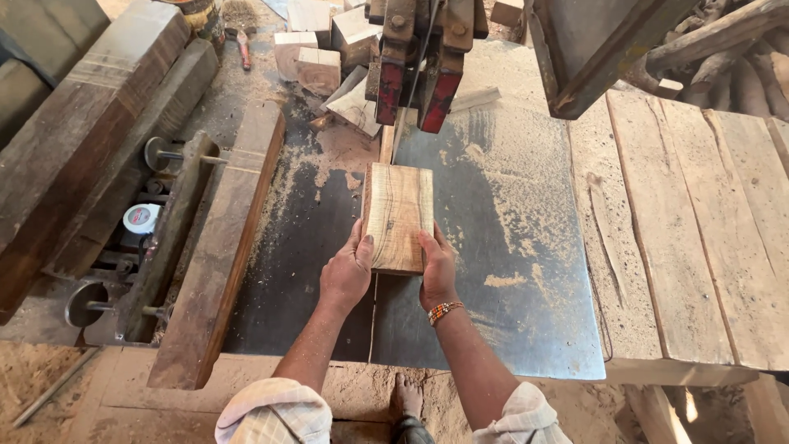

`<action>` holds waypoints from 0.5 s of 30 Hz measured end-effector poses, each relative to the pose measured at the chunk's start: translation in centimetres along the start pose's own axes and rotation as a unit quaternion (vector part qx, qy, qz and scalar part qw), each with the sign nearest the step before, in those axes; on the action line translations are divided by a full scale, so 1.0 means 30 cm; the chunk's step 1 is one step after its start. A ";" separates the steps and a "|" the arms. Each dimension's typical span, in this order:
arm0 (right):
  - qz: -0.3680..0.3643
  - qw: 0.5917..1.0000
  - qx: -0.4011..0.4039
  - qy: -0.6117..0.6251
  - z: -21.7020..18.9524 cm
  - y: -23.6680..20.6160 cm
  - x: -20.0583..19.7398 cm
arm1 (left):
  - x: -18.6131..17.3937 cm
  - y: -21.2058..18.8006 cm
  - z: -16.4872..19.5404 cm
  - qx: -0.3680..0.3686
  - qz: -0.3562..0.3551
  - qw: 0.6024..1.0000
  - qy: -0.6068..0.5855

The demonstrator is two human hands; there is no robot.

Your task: The person selects a piece of wood from a pile and uses a vertical band saw to cut it into smaller blocks. They repeatedly reposition the wood to make multiple cuts, producing several smaller pieces.

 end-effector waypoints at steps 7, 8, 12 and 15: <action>-0.003 1.000 -0.004 -0.019 -0.006 -0.005 0.005 | -0.012 -0.006 0.009 -0.013 -0.016 1.000 -0.007; -0.008 0.999 -0.006 -0.031 -0.008 -0.014 0.003 | -0.010 -0.010 0.008 -0.014 -0.020 1.000 -0.011; -0.015 1.000 -0.002 -0.020 -0.014 -0.033 -0.002 | -0.003 -0.022 0.004 -0.015 -0.024 0.999 -0.019; -0.003 1.000 0.008 -0.017 -0.009 -0.034 -0.013 | 0.002 -0.025 0.004 -0.004 -0.024 1.000 -0.016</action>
Point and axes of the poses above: each hand's wrist, its own y-axis towards the middle knuckle, its own x-axis out of the palm, z = x × y, the point moved 4 cm from there along y, towards the middle knuckle, and after that the axes turned 3 degrees about -z, right-handed, at the moved point
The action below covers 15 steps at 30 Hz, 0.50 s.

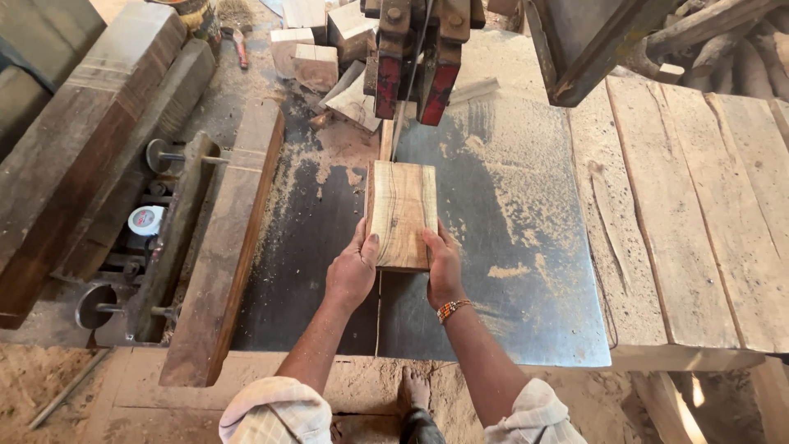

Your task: The person selects a piece of wood from a pile and uses a vertical band saw to cut it into smaller blocks. They repeatedly reposition the wood to make multiple cuts, producing several smaller pieces.

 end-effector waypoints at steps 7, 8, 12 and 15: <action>-0.001 1.000 -0.002 -0.013 0.010 0.023 -0.009 | 0.000 0.007 0.007 0.004 0.012 1.000 0.012; 0.000 1.000 -0.002 -0.019 0.010 0.024 -0.011 | 0.001 0.008 0.006 0.001 0.010 1.000 0.015; 0.010 1.000 0.003 -0.012 0.012 0.032 -0.011 | -0.002 0.015 0.009 0.014 0.023 0.999 0.020; 0.013 1.000 0.004 -0.005 0.014 0.039 -0.006 | -0.005 0.023 0.010 0.017 0.030 0.999 0.024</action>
Point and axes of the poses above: each hand's wrist, its own y-axis towards the middle knuckle, its own x-axis out of the palm, z = x × y, the point moved 4 cm from there along y, towards the middle knuckle, and after that the axes turned 3 degrees about -z, right-handed, at the moved point
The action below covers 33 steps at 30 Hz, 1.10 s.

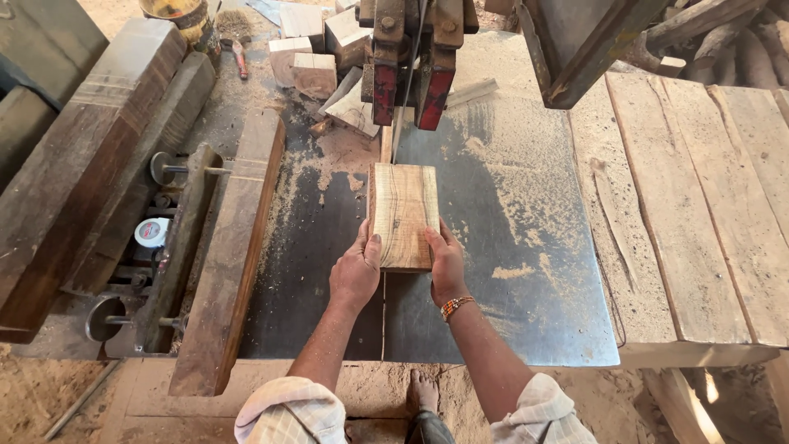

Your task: The person selects a piece of wood from a pile and uses a vertical band saw to cut it into smaller blocks. They repeatedly reposition the wood to make multiple cuts, producing several smaller pieces.

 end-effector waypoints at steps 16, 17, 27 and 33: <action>0.000 0.998 -0.052 -0.047 -0.043 0.010 0.019 | 0.018 0.037 -0.006 0.007 0.009 1.000 0.015; 0.001 0.996 -0.060 -0.061 -0.054 0.005 0.018 | 0.021 0.038 -0.007 0.008 0.007 1.000 0.016; -0.100 0.737 -0.171 -0.646 -0.146 -0.117 0.046 | 0.026 0.042 -0.005 0.014 0.002 0.999 -0.032; -0.082 0.756 -0.190 -0.621 -0.139 -0.117 0.068 | 0.020 0.059 -0.006 0.002 0.010 1.000 -0.022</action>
Point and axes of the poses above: each hand's wrist, its own y-axis towards the middle knuckle, its own x-axis out of the palm, z = x × y, the point moved 4 cm from there along y, towards the middle knuckle, and after that the axes turned 3 degrees about -z, right-handed, at the moved point
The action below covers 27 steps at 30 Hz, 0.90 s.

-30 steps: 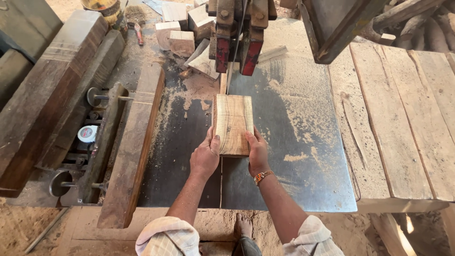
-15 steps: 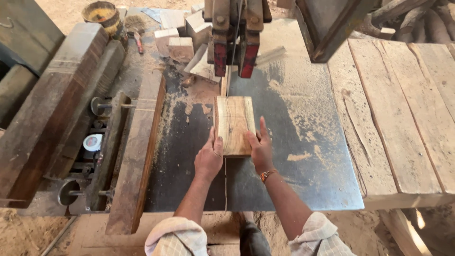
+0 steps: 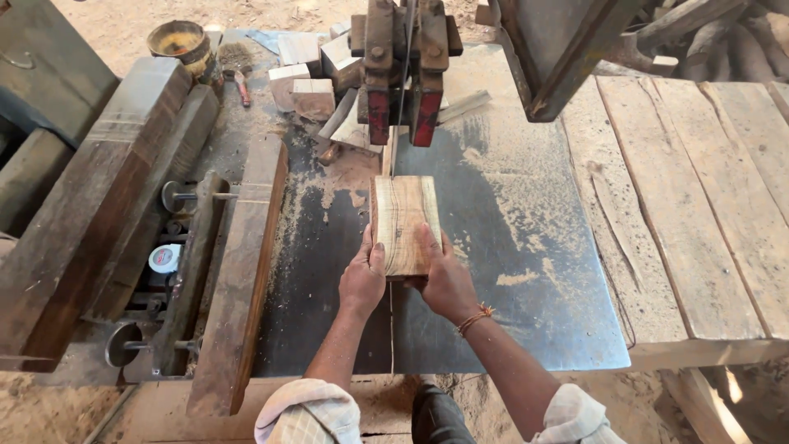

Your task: The person selects a piece of wood from a pile and uses a vertical band saw to cut it into smaller blocks. They repeatedly reposition the wood to make multiple cuts, producing several smaller pieces.

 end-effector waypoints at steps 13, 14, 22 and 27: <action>-0.003 1.000 0.014 0.013 0.006 0.028 -0.012 | 0.013 0.021 0.009 0.011 0.008 1.000 -0.020; 0.003 1.000 0.014 0.018 0.005 0.029 -0.014 | 0.012 0.023 0.013 0.017 0.010 1.000 -0.017; -0.008 0.999 0.026 -0.018 0.005 0.030 -0.009 | 0.017 0.036 0.001 0.026 -0.026 0.992 -0.125; -0.014 0.998 0.016 -0.054 0.000 0.037 -0.012 | 0.022 0.062 0.004 0.085 -0.060 0.940 -0.325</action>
Point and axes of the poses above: each hand's wrist, its own y-axis towards the middle knuckle, its own x-axis out of the palm, z = x × y, the point moved 4 cm from there along y, towards the middle knuckle, and after that the axes turned 3 degrees about -z, right-handed, at the moved point
